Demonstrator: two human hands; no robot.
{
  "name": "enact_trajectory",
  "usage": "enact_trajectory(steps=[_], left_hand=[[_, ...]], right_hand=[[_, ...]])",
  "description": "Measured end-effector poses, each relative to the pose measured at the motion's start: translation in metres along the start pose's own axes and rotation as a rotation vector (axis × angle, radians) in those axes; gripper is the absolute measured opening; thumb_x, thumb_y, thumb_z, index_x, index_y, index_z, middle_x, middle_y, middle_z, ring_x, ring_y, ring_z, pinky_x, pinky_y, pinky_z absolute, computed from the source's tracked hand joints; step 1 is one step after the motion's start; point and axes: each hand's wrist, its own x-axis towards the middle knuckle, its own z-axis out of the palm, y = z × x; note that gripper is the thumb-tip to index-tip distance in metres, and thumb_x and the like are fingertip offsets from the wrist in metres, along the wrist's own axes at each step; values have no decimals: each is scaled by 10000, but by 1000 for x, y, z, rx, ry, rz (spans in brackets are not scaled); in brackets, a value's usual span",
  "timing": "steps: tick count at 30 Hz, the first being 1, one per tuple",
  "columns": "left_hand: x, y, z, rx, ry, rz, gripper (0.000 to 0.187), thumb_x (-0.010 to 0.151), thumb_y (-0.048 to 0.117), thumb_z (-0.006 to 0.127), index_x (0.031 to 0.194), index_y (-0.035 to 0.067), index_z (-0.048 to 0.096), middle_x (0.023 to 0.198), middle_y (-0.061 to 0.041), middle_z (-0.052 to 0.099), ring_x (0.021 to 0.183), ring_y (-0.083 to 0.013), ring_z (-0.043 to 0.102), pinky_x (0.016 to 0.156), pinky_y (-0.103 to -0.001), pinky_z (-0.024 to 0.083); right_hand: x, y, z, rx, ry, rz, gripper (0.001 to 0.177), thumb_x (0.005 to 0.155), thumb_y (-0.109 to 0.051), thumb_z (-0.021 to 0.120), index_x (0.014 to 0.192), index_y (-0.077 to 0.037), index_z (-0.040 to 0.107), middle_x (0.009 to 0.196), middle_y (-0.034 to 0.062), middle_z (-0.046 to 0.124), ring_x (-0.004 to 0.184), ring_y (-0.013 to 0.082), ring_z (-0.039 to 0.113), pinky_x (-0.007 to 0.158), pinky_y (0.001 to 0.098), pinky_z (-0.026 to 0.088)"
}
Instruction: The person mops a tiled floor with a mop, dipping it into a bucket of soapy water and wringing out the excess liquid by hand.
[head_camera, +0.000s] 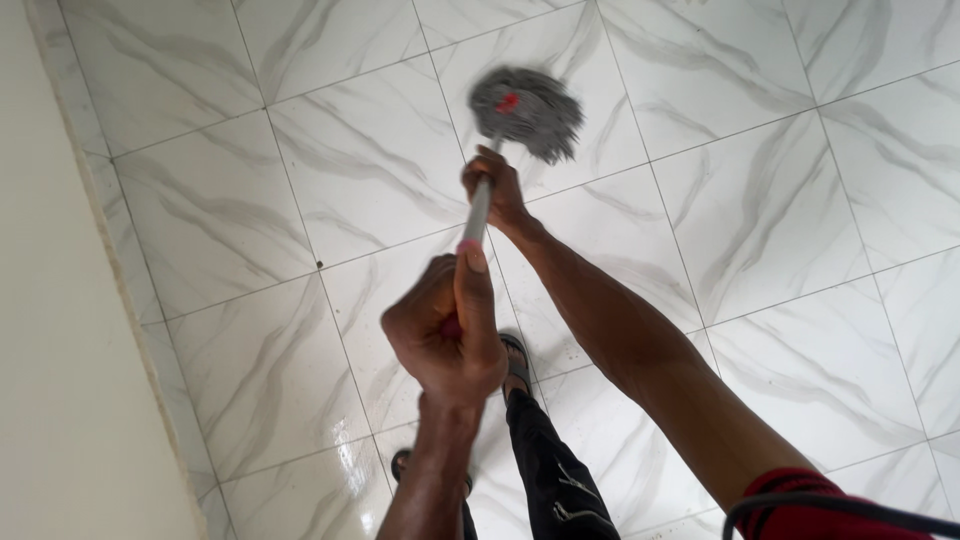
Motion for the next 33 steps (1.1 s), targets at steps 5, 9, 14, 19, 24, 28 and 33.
enact_trajectory(steps=[5,9,14,19,24,28,33], left_hand=[[44,14,-36,112,-53,126,484,1097,181,527,629,98,619,465,44,528,332,-33,434,337,-218,275],[68,38,-73,43,101,20,487,1120,141,509,644,76,590,511,-29,552,380,-99,495,382,-261,345],[78,56,-128,-506,499,-292,501,1122,53,454,626,128,447,524,-5,386,426,-116,370,509,-403,452],[72,72,-139,-496,380,-187,451,1074,172,531,635,87,481,521,-22,444,445,-149,452,533,-404,493],[46,61,-114,-388,-183,-58,465,1027,290,609,643,45,515,519,-40,503,465,-183,535,556,-404,534],[12,44,-104,-358,-488,-317,537,1037,287,643,568,64,506,464,-45,514,437,-176,534,479,-377,481],[-40,-20,-71,-312,-165,-209,547,1055,327,571,562,100,508,435,30,443,408,-82,470,468,-309,474]], right_hand=[[3,-27,17,-94,-346,252,247,810,-45,705,702,-67,483,659,86,517,626,198,534,628,419,482],[-10,-33,22,-215,-599,258,213,840,-132,666,671,-97,542,609,44,569,529,189,579,518,414,497],[-17,-66,17,-219,-773,198,198,761,-127,696,617,-112,561,521,41,568,469,209,584,495,418,482],[-3,-123,21,-136,-755,21,242,696,-76,680,594,-82,461,527,56,541,464,245,533,490,428,424],[-33,-130,12,-207,-168,7,407,828,-161,778,626,-82,434,560,80,449,543,286,475,602,436,419],[-57,-76,-10,-260,-215,24,363,859,-67,678,604,-97,421,566,52,450,632,262,513,658,405,459],[-30,18,-32,-276,-457,-167,214,727,-66,667,619,-123,491,611,29,503,680,257,544,693,392,478]])
